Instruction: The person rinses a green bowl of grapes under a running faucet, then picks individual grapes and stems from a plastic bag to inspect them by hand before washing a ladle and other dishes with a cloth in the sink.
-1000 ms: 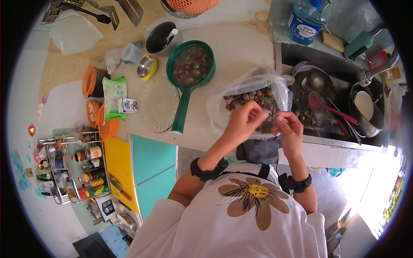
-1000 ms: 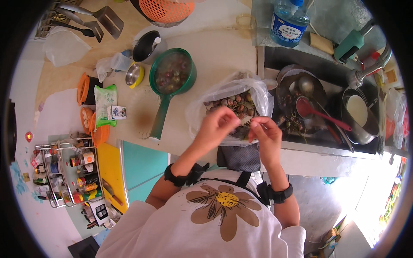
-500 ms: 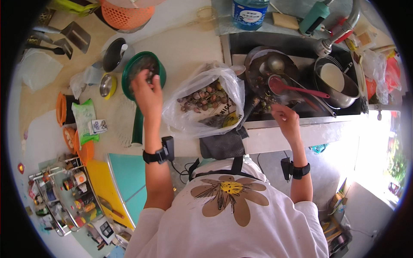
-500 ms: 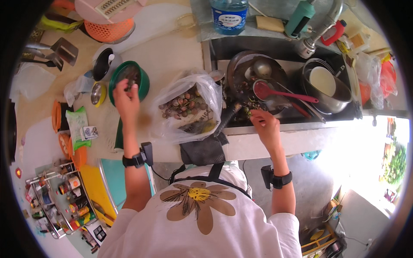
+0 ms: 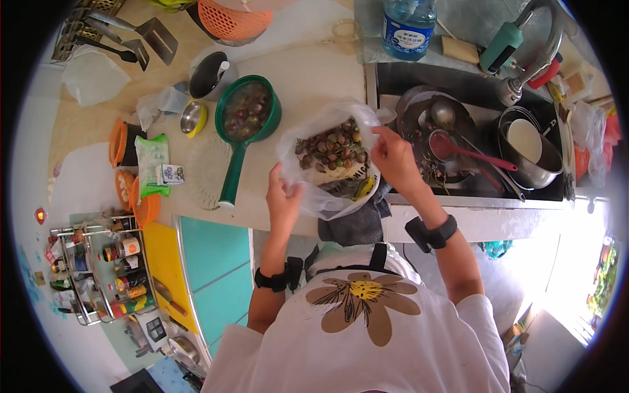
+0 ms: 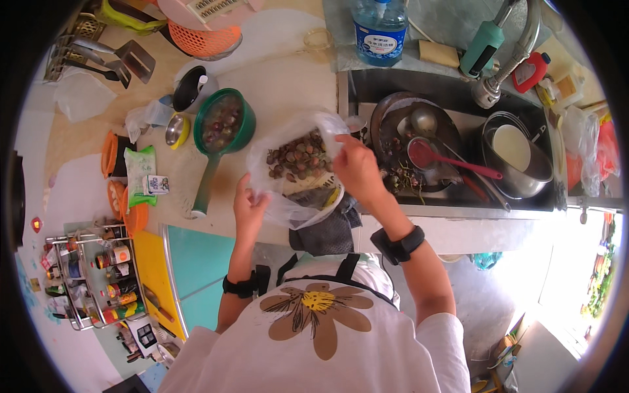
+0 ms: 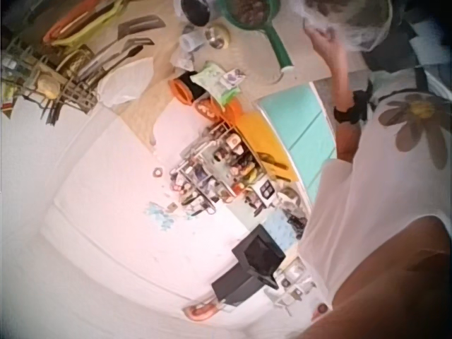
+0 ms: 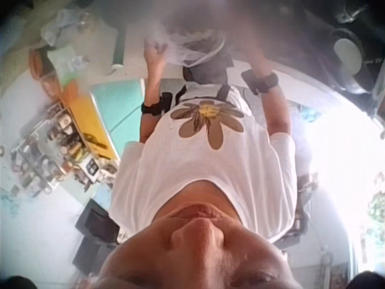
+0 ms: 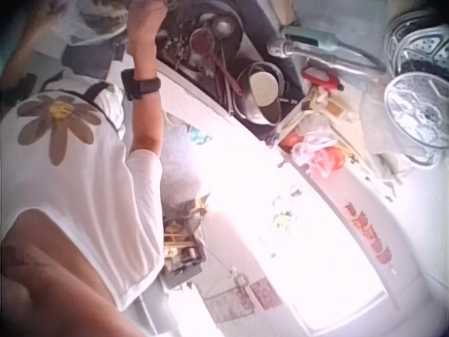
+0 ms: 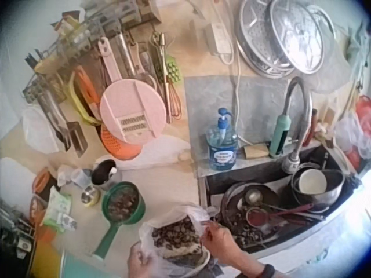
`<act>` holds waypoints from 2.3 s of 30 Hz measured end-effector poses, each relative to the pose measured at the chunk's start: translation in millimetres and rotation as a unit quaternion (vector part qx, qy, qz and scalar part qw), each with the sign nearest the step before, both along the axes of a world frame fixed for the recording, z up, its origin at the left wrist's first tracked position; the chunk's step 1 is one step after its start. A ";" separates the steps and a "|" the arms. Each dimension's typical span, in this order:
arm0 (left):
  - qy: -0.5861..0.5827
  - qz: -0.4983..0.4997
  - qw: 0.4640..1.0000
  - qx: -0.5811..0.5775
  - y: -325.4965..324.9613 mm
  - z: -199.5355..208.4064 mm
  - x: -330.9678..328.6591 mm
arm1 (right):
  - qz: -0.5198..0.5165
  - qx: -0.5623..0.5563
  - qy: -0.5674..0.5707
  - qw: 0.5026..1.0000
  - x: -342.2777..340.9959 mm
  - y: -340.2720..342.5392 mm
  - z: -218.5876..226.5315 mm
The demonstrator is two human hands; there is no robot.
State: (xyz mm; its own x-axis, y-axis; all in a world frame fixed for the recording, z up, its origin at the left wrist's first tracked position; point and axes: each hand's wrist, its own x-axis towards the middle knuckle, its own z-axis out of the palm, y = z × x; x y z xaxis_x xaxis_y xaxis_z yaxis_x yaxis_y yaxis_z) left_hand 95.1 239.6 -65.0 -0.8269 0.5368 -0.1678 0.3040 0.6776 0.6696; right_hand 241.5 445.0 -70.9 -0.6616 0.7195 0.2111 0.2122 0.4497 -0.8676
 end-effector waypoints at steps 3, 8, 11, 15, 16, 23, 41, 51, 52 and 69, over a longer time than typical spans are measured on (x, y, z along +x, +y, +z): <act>-0.246 -0.046 0.932 0.263 33.6 27.5 21.3 | 0.032 -0.018 0.082 0.996 -17.6 -28.1 14.1; -0.246 -0.064 0.956 0.148 86.4 -12.0 -4.1 | 0.180 -0.053 -0.024 0.982 -6.2 -72.5 27.8; -0.232 -0.055 0.946 0.220 112.7 -12.3 -14.4 | 0.126 0.024 -0.001 0.992 18.9 -84.2 35.7; -0.301 -0.039 0.829 0.469 152.4 15.0 -49.7 | 0.024 -0.020 -0.032 0.999 71.8 -66.4 52.9; -0.293 0.019 0.838 0.461 166.8 14.4 -62.1 | -0.012 -0.039 -0.037 0.998 85.8 -62.2 57.2; -0.215 0.035 0.813 0.540 227.6 45.7 -119.6 | -0.168 -0.153 -0.040 0.973 187.8 2.9 68.0; 0.161 -0.087 0.982 0.057 189.8 32.4 51.2 | -0.148 0.360 -0.097 0.916 217.3 315.6 9.5; 0.359 -0.357 0.855 -0.109 232.8 -30.4 73.0 | -0.133 0.306 -0.229 0.914 206.3 354.2 8.7; 0.357 -0.361 0.855 -0.107 233.9 -26.5 72.8 | -0.118 0.338 -0.271 0.894 208.4 350.1 6.2; -0.307 -0.140 0.919 0.203 310.8 -40.4 174.0 | 0.006 -0.610 0.279 0.741 122.6 241.3 -55.0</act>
